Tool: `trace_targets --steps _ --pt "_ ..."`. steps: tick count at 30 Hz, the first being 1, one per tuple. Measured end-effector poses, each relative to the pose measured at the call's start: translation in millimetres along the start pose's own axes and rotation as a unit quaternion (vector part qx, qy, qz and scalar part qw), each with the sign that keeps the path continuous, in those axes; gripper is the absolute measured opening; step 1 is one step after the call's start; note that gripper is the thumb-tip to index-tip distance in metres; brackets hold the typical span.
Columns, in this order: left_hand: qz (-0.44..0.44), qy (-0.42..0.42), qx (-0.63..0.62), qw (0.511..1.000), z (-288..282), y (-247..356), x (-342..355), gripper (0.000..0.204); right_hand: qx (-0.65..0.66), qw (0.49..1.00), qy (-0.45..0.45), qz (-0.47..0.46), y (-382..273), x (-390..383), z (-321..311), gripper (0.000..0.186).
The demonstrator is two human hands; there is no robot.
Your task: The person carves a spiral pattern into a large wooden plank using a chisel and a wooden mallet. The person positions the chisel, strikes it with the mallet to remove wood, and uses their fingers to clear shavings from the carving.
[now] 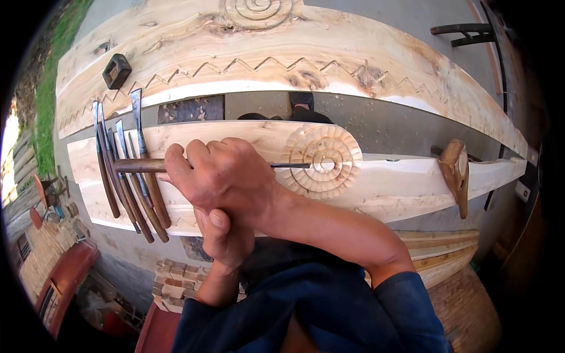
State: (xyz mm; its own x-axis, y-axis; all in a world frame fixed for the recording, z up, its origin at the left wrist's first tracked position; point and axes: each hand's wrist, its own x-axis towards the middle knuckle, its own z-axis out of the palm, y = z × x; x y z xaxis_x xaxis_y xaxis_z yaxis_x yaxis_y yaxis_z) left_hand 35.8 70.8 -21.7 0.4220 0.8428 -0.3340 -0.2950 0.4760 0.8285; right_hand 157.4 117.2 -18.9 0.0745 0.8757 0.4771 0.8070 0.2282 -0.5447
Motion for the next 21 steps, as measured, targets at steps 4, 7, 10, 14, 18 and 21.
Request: trace_targets --steps 4,7,10,14,18,21 --pt "0.000 0.076 -0.010 0.997 19 7 4 0.115 0.056 0.998 -0.022 0.031 2 1 -4 0.017" --pt "-0.007 0.096 0.019 0.995 25 10 6 0.115 0.091 0.995 -0.002 0.032 8 1 -4 0.024" --pt "0.001 0.083 0.053 0.995 18 8 5 0.113 0.101 0.994 0.006 0.032 10 1 -7 0.030" --pt "0.020 0.075 0.047 0.996 17 4 0 0.110 0.094 0.995 -0.038 0.016 6 0 -8 0.028" --pt "0.036 0.104 0.021 0.994 27 8 6 0.109 0.089 0.995 -0.032 -0.006 6 4 -3 0.024" --pt "0.027 0.088 0.033 0.995 27 8 11 0.110 0.097 0.995 0.001 0.016 12 5 0 0.027"
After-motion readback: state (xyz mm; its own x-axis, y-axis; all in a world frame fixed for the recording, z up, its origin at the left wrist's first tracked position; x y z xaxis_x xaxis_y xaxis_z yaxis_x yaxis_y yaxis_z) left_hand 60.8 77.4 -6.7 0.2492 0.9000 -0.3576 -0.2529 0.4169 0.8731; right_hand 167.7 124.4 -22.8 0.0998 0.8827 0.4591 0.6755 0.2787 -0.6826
